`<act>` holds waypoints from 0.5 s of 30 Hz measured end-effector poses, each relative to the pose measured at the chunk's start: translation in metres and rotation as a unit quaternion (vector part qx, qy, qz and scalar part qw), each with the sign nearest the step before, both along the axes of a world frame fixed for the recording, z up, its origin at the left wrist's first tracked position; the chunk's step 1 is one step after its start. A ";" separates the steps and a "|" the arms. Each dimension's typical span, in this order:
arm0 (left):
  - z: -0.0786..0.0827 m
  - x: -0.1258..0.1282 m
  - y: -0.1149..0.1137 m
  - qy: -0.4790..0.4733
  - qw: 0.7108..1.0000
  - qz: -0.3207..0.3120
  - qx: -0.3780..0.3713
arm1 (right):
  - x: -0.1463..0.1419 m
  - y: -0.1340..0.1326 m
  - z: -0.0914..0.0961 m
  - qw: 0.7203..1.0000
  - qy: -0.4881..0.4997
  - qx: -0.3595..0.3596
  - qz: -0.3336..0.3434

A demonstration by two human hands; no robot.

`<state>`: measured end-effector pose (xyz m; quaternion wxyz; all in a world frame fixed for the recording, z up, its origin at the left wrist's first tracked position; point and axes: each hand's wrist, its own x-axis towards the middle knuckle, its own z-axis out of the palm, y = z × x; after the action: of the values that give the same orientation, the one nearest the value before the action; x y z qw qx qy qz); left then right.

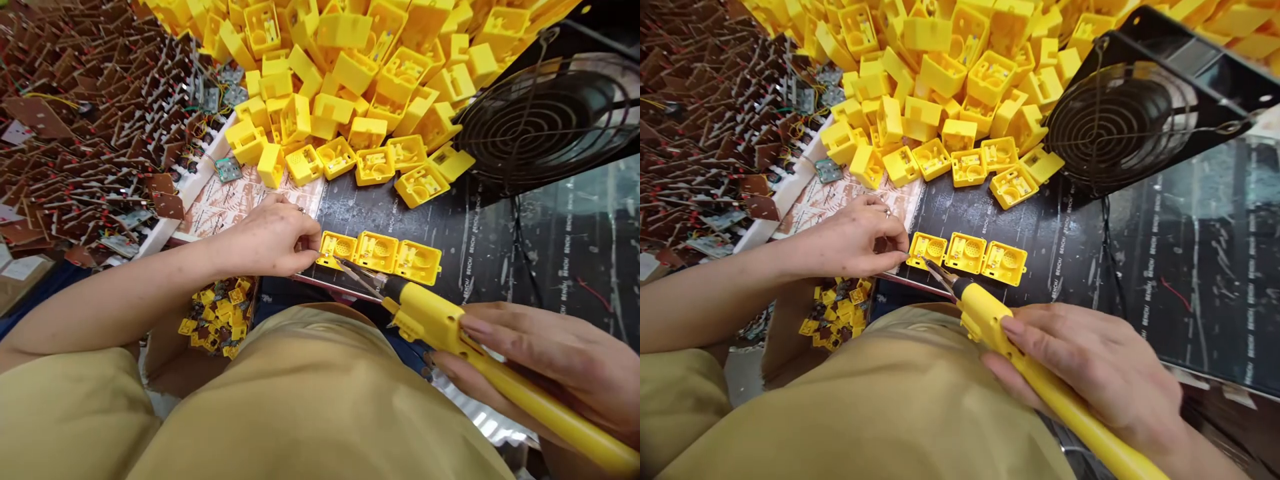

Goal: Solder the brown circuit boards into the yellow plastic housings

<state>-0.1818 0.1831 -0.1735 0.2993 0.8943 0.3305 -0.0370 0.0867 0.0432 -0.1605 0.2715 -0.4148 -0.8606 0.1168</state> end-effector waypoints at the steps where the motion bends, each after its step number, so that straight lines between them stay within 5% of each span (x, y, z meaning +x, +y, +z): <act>1: 0.001 0.001 0.001 0.005 1.000 -0.001 -0.005 | -0.003 0.000 0.000 1.000 -0.003 0.003 0.007; 7: 0.000 0.002 0.004 0.007 1.000 0.001 -0.010 | -0.008 -0.002 0.003 1.000 -0.018 0.009 -0.022; 15: 0.003 0.009 0.007 0.034 0.999 -0.005 -0.026 | -0.007 0.018 0.016 0.992 -0.054 0.035 0.106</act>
<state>-0.1725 0.1902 -0.1706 0.3109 0.8859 0.3354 -0.0776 0.0797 0.0608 -0.1443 0.2254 -0.3171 -0.9166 0.0922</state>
